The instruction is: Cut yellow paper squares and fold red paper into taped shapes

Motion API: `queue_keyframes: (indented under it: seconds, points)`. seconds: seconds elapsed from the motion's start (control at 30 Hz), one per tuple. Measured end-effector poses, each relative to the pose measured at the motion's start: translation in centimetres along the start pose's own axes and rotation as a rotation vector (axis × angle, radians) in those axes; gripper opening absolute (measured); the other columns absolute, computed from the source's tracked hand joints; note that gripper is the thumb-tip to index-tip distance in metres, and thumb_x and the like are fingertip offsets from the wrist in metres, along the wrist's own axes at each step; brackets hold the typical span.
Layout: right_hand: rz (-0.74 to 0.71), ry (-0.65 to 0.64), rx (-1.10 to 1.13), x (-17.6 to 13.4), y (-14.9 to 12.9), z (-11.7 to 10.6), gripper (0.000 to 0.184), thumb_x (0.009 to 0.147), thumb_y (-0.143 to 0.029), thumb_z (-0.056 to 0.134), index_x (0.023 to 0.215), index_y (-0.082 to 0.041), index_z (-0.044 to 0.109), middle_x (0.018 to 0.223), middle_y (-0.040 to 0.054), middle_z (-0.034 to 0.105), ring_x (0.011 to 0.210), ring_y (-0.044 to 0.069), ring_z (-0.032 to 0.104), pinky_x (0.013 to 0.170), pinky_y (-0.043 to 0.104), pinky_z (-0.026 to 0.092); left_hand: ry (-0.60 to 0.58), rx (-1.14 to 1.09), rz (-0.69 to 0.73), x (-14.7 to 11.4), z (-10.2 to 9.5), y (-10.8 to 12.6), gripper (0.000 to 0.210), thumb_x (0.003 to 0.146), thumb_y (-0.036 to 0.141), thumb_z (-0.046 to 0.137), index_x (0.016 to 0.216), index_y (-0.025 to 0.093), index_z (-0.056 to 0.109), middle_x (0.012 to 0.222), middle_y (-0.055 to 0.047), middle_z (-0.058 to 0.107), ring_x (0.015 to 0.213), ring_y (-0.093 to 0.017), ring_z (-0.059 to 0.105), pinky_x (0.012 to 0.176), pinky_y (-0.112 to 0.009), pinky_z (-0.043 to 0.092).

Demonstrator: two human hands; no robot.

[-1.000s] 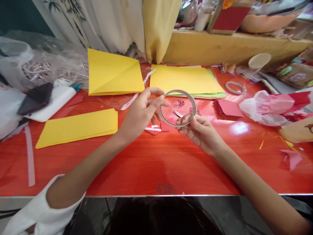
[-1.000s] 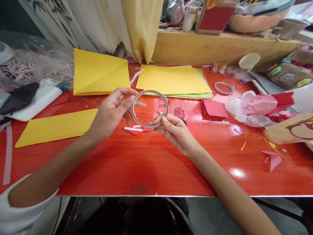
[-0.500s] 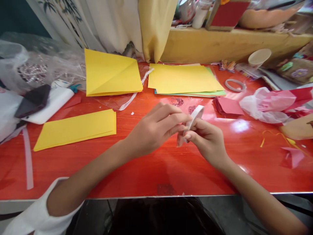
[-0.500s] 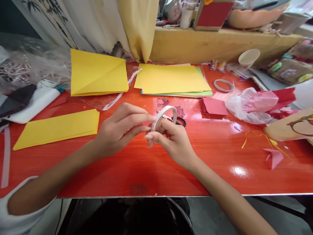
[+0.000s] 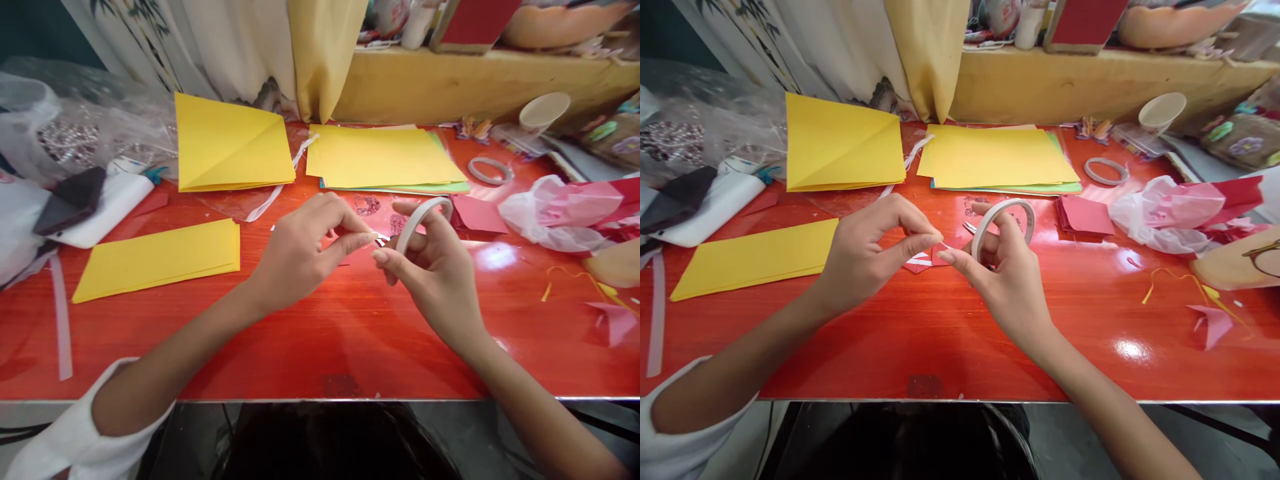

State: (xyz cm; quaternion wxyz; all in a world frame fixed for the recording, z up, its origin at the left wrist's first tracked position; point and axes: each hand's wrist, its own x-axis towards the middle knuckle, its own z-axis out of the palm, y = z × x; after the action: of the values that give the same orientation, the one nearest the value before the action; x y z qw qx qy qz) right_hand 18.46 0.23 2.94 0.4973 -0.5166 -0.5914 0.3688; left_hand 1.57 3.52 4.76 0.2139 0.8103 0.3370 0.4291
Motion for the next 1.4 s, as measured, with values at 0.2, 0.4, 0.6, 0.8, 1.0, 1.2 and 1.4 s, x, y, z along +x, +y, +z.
queue_keyframes:
  seconds: [0.2,0.4,0.6,0.8,1.0,1.2,1.4]
  points:
    - [-0.084,-0.168,-0.356,0.2,0.4,-0.7,0.033,0.083,-0.043,0.059,0.061,-0.019,0.054,0.05,-0.0034,0.047,0.045,0.009,0.041,0.043,0.025,0.031,-0.048,-0.111,-0.164,0.2,0.0,-0.6,0.015,0.087,0.028,0.055,0.076,0.019,0.061,0.074,0.002,0.064,0.068,-0.01,0.057,0.063,-0.024,0.047]
    - [-0.14,-0.184,-0.47,0.2,0.6,-0.8,0.033,0.093,-0.042,0.041,0.078,-0.02,0.06,0.053,-0.0029,0.044,0.047,0.01,0.042,0.044,0.024,0.029,-0.061,0.055,-0.118,0.4,0.0,-1.5,0.013,0.088,0.026,0.054,0.084,0.02,0.065,0.085,0.001,0.069,0.078,-0.013,0.061,0.073,-0.027,0.047]
    - [-0.112,-0.062,-0.544,0.3,0.7,-0.6,0.025,0.092,-0.041,0.044,0.089,-0.02,0.057,0.052,-0.0039,0.046,0.044,0.01,0.041,0.045,0.025,0.03,0.034,0.205,-0.006,0.2,0.2,-1.4,0.017,0.089,0.023,0.051,0.093,0.019,0.068,0.097,0.0,0.071,0.091,-0.014,0.061,0.087,-0.029,0.046]
    - [-0.06,-0.047,-0.558,0.5,1.5,-0.9,0.027,0.091,-0.035,0.045,0.115,-0.022,0.043,0.054,-0.0053,0.05,0.045,0.013,0.045,0.049,0.027,0.035,0.081,0.18,-0.131,0.5,-0.4,-1.7,0.022,0.092,0.023,0.047,0.103,0.018,0.065,0.095,-0.002,0.07,0.09,-0.014,0.062,0.085,-0.029,0.047]
    - [-0.145,-0.163,-0.59,0.3,1.2,-0.7,0.023,0.092,-0.035,0.044,0.11,-0.021,0.047,0.06,-0.0034,0.056,0.051,0.013,0.051,0.052,0.027,0.037,-0.165,0.271,0.094,-0.1,0.9,-2.3,0.026,0.089,0.022,0.051,0.115,0.019,0.055,0.114,-0.004,0.063,0.106,-0.017,0.054,0.093,-0.033,0.043]
    - [-0.177,-0.192,-0.6,0.2,1.3,-0.6,0.023,0.093,-0.033,0.043,0.112,-0.019,0.047,0.059,-0.0044,0.057,0.05,0.011,0.051,0.05,0.024,0.036,-0.088,0.273,0.168,-0.3,1.2,-2.3,0.009,0.089,0.017,0.05,0.087,0.015,0.059,0.085,-0.002,0.064,0.081,-0.013,0.054,0.078,-0.026,0.045]
    - [-0.21,-0.197,-0.572,0.2,1.7,-0.7,0.012,0.093,-0.021,0.043,0.094,-0.02,0.055,0.056,-0.0052,0.057,0.044,0.007,0.047,0.049,0.02,0.037,-0.117,0.388,0.261,-0.4,1.3,-2.4,0.011,0.091,0.02,0.048,0.086,0.015,0.057,0.084,-0.004,0.062,0.079,-0.015,0.051,0.075,-0.028,0.044]
